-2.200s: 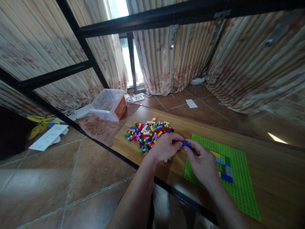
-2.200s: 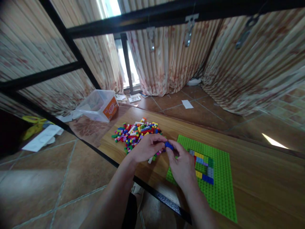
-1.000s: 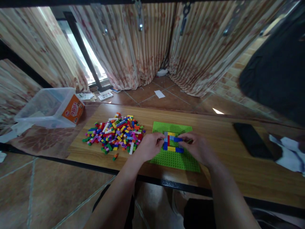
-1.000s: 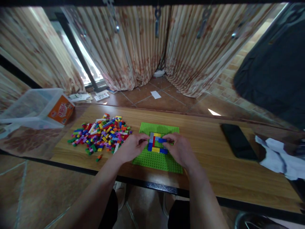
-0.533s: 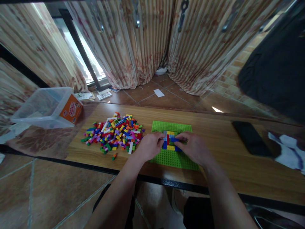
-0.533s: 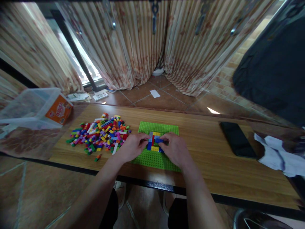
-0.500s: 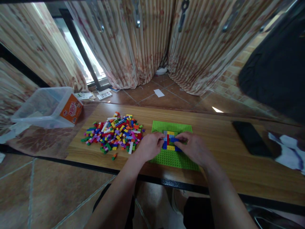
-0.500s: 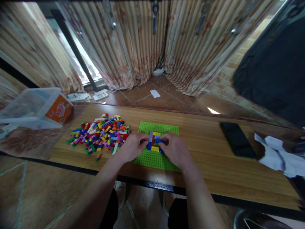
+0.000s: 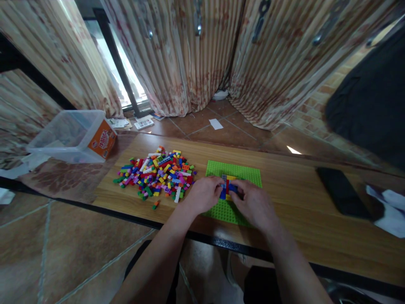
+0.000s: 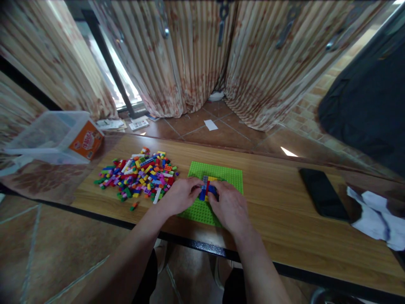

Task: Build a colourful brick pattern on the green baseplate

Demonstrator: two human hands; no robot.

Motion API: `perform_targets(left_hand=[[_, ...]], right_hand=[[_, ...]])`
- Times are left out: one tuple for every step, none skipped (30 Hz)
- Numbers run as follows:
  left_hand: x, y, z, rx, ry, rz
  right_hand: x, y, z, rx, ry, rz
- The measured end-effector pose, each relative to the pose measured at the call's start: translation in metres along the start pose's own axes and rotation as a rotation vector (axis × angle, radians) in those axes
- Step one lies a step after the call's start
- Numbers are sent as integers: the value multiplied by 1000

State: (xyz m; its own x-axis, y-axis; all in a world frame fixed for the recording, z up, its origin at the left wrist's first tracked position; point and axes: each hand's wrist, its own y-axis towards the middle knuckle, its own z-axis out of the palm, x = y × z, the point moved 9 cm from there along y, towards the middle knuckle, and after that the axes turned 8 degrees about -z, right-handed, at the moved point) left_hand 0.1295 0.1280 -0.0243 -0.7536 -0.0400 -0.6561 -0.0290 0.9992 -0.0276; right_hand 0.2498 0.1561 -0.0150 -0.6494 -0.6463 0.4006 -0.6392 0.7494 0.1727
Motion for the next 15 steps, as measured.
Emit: perform_targets(left_hand=[[0, 0, 0, -1, -2, -1], [1, 0, 0, -2, -4, -2], [1, 0, 0, -1, -5, -2], [1, 0, 0, -1, -5, -2], [1, 0, 0, 2, -5, -1], [1, 0, 0, 4, -5, -1], [0, 0, 0, 8, -3, -4], [1, 0, 0, 12, 0, -8], [1, 0, 0, 15, 3, -14], [1, 0, 0, 18, 8, -19], [1, 0, 0, 21, 13, -23], [1, 0, 0, 23, 19, -27], [1, 0, 0, 25, 25, -29], [0, 0, 1, 26, 30, -30], [0, -1, 1, 26, 36, -31]], right_hand=[[1, 0, 2, 11, 2, -3], [1, 0, 3, 18, 10, -3], [1, 0, 4, 21, 22, 0], [0, -1, 4, 21, 39, 5], [-2, -1, 4, 22, 59, 13], [-4, -1, 4, 26, 82, 23], [-6, -1, 4, 33, 109, 35], [-8, -1, 5, 48, 139, 46], [-9, -1, 6, 66, 172, 54], [-10, -1, 7, 85, 205, 57], [-11, -1, 7, 100, 238, 55], [-11, -1, 7, 112, 269, 50], [-11, -1, 7, 118, 294, 45], [-12, -1, 7, 121, 314, 46], [-13, -1, 7, 121, 328, 52]])
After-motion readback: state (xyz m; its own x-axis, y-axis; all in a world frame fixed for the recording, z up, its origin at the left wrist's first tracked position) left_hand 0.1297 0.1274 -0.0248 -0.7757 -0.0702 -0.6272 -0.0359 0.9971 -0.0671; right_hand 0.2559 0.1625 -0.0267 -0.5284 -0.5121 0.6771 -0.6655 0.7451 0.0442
